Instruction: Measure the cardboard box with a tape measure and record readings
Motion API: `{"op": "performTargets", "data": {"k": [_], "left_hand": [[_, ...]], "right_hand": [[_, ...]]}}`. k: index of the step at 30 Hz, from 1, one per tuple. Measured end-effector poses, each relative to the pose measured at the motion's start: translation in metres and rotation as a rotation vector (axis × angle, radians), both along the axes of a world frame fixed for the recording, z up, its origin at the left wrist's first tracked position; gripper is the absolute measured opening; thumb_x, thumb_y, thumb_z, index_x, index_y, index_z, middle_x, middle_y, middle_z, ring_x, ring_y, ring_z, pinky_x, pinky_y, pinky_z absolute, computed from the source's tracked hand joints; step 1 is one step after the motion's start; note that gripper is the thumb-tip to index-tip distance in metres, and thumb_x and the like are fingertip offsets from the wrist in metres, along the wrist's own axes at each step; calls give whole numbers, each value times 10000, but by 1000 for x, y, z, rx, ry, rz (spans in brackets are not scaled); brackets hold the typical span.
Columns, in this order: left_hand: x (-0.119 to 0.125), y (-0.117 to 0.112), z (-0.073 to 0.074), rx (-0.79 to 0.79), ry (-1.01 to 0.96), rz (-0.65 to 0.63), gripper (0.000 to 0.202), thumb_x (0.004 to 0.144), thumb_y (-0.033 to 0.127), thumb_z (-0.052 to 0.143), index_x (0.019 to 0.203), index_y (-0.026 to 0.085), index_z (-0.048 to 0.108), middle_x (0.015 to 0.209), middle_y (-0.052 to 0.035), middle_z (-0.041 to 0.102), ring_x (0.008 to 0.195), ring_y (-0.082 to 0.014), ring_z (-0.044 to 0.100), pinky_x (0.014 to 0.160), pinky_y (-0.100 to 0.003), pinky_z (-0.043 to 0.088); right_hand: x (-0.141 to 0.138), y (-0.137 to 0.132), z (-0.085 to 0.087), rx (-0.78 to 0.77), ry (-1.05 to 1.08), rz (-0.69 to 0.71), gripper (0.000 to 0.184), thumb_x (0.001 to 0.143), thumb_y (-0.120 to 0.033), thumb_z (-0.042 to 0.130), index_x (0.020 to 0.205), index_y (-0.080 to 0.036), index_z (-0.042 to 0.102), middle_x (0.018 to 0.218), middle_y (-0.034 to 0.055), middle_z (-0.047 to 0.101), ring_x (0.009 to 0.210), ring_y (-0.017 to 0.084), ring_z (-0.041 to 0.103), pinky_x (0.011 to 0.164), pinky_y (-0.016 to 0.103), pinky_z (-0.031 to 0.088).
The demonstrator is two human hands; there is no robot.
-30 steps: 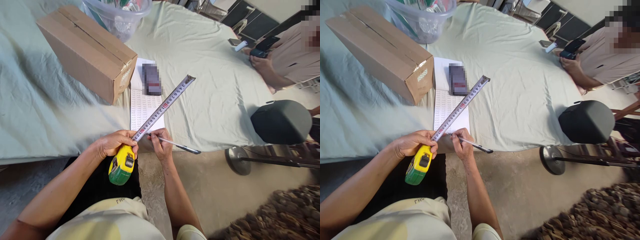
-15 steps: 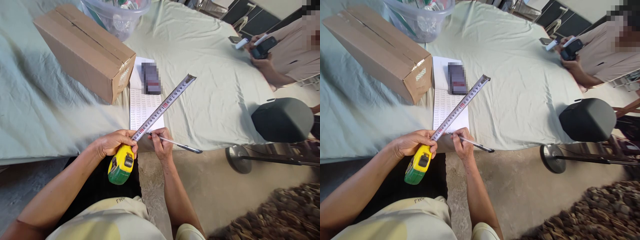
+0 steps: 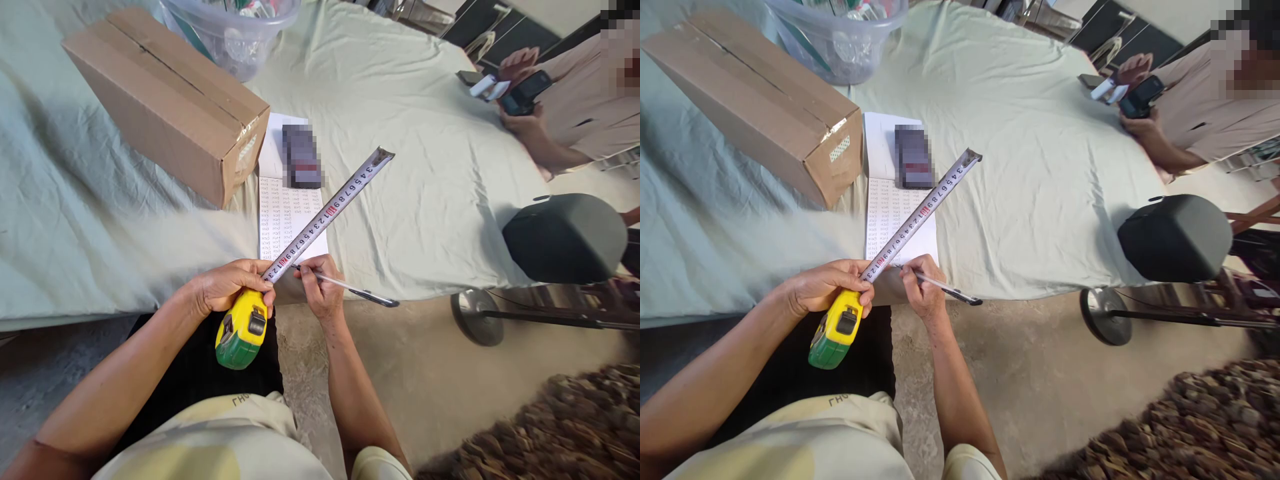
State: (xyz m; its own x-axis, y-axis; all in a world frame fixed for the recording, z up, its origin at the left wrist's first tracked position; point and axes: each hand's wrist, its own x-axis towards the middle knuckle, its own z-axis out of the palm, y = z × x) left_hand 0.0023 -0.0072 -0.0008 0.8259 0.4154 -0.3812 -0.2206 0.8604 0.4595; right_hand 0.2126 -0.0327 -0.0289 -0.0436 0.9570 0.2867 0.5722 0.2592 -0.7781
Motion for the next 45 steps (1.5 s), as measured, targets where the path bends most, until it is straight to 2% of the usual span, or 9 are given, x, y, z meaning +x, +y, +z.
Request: {"op": "performTargets", "data": {"k": [8, 20, 32, 39, 45], "left_hand": [[0, 0, -1, -4, -10, 0, 365, 759, 120, 644, 1113, 141, 558, 610, -24, 651, 621, -196, 670, 597, -277, 517], [0, 0, 2, -4, 1, -4, 372, 766, 125, 649, 1124, 139, 549, 613, -24, 647, 620, -193, 666, 599, -273, 517], [0, 0, 2, -5, 8, -10, 380, 758, 122, 640, 1127, 139, 553, 604, -18, 643, 618, -192, 670, 602, -271, 517], [1, 0, 2, 2, 17, -8, 379, 759, 108, 621, 1130, 138, 546, 599, -17, 636, 613, -192, 669, 595, -270, 518], [0, 0, 1, 4, 14, -10, 387, 762, 106, 621, 1139, 137, 541, 602, -18, 640, 617, -192, 670, 594, -270, 520]], "right_hand": [[2, -2, -4, 28, 44, -56, 116, 883, -217, 487, 777, -222, 534, 681, -5, 633, 594, 154, 617, 565, 290, 469], [-1, 0, 0, 38, -7, -39, 117, 860, -187, 484, 758, -223, 530, 681, -10, 623, 573, 141, 594, 555, 277, 456], [2, -1, -4, 27, 66, -69, 99, 867, -201, 488, 779, -221, 528, 653, -14, 625, 561, 147, 604, 534, 274, 456], [0, 0, -1, 69, -17, -65, 125, 844, -163, 494, 740, -224, 527, 669, -20, 607, 562, 137, 586, 556, 270, 447], [1, -1, 0, 47, 28, -51, 119, 853, -166, 494, 754, -219, 534, 663, -23, 615, 566, 136, 604, 551, 259, 452]]}}
